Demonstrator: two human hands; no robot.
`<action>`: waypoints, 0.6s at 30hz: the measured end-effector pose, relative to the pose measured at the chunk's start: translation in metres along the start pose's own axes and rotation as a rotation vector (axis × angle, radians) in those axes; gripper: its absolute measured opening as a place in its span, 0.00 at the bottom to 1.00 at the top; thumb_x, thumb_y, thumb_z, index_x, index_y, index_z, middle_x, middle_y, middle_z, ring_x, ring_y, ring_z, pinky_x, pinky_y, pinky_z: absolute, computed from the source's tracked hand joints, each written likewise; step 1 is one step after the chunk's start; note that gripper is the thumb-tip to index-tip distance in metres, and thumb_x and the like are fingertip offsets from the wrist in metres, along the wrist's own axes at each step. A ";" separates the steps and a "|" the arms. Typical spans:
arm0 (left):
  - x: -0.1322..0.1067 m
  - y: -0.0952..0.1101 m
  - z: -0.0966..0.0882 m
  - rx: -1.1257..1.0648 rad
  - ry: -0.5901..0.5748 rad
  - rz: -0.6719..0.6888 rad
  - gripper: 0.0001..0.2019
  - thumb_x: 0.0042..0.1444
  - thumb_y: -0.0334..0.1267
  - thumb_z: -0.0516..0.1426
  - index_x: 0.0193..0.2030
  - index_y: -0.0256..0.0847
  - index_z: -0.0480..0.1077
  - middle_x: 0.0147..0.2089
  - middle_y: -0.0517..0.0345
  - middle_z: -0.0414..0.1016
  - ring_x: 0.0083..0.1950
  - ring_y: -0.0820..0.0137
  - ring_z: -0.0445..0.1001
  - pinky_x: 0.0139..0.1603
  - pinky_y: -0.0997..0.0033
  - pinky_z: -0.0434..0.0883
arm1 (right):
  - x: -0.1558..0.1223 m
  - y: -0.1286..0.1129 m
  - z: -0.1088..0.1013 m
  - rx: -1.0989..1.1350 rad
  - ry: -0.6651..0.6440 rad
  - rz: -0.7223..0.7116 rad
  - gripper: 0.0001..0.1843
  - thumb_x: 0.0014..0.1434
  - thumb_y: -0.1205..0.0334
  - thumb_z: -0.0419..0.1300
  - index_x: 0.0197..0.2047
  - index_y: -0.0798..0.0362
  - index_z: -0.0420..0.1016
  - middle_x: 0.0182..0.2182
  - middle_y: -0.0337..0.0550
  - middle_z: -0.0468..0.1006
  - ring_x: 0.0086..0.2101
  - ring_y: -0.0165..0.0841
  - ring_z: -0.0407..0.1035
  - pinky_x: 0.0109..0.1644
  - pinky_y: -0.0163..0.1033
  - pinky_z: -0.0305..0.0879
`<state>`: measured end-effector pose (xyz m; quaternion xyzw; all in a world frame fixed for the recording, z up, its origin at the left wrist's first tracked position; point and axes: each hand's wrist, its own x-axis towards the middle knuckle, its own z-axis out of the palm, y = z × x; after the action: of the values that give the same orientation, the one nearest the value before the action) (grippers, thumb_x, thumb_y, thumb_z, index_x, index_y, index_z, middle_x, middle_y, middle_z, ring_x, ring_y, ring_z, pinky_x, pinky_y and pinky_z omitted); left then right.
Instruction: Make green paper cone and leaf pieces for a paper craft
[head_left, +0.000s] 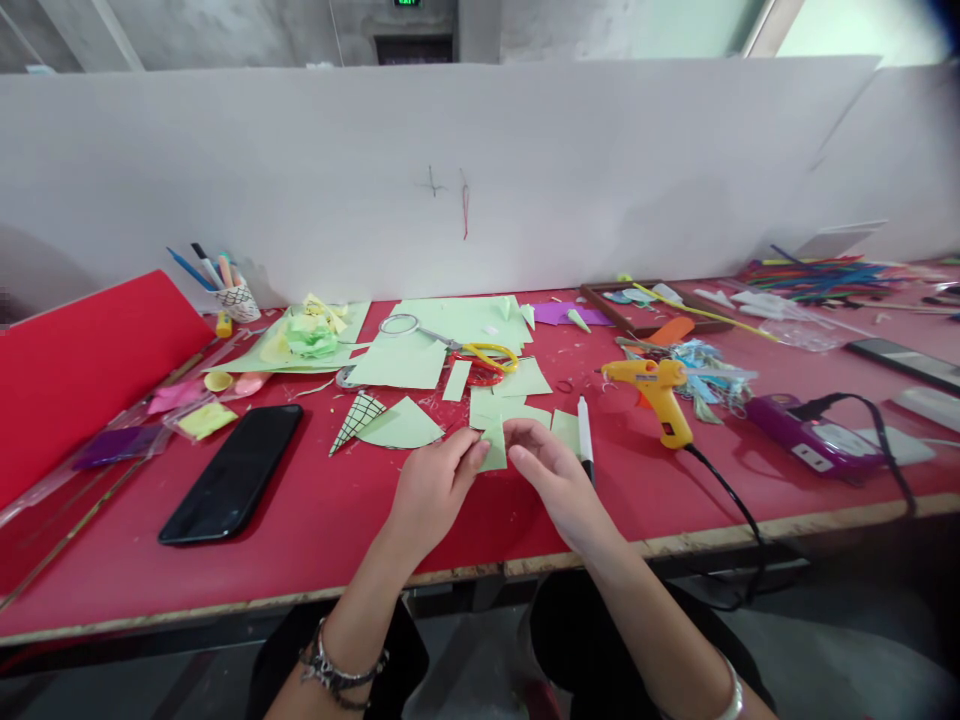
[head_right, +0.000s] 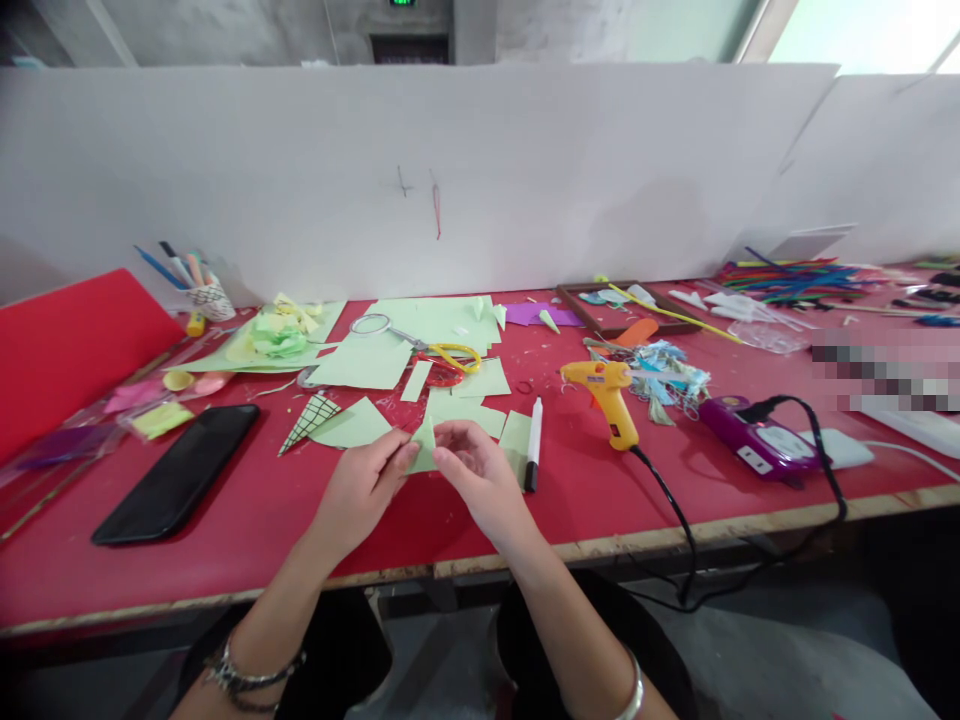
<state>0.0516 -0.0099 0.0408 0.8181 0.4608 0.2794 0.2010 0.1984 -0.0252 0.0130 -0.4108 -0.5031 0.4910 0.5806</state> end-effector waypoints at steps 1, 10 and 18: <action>0.000 0.000 0.000 -0.023 0.010 -0.003 0.15 0.60 0.44 0.42 0.27 0.40 0.60 0.21 0.64 0.60 0.22 0.74 0.61 0.24 0.76 0.54 | 0.001 0.001 -0.001 -0.004 0.053 -0.001 0.09 0.52 0.56 0.56 0.36 0.49 0.70 0.32 0.39 0.71 0.35 0.30 0.65 0.41 0.36 0.61; 0.000 0.006 -0.006 -0.613 -0.044 -0.125 0.14 0.60 0.44 0.42 0.26 0.40 0.54 0.19 0.68 0.58 0.18 0.79 0.59 0.23 0.79 0.59 | 0.002 0.004 -0.005 -0.045 0.391 0.001 0.10 0.48 0.54 0.59 0.29 0.52 0.73 0.23 0.37 0.70 0.27 0.28 0.62 0.33 0.34 0.59; 0.001 0.001 -0.007 -0.509 -0.053 -0.102 0.12 0.60 0.44 0.43 0.30 0.39 0.58 0.23 0.65 0.62 0.23 0.77 0.63 0.27 0.77 0.61 | 0.001 0.001 -0.003 -0.056 0.377 -0.011 0.09 0.47 0.56 0.60 0.30 0.52 0.75 0.24 0.39 0.72 0.27 0.29 0.63 0.33 0.36 0.60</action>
<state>0.0486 -0.0090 0.0473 0.7238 0.4109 0.3544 0.4263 0.2015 -0.0235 0.0117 -0.5088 -0.4011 0.3878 0.6556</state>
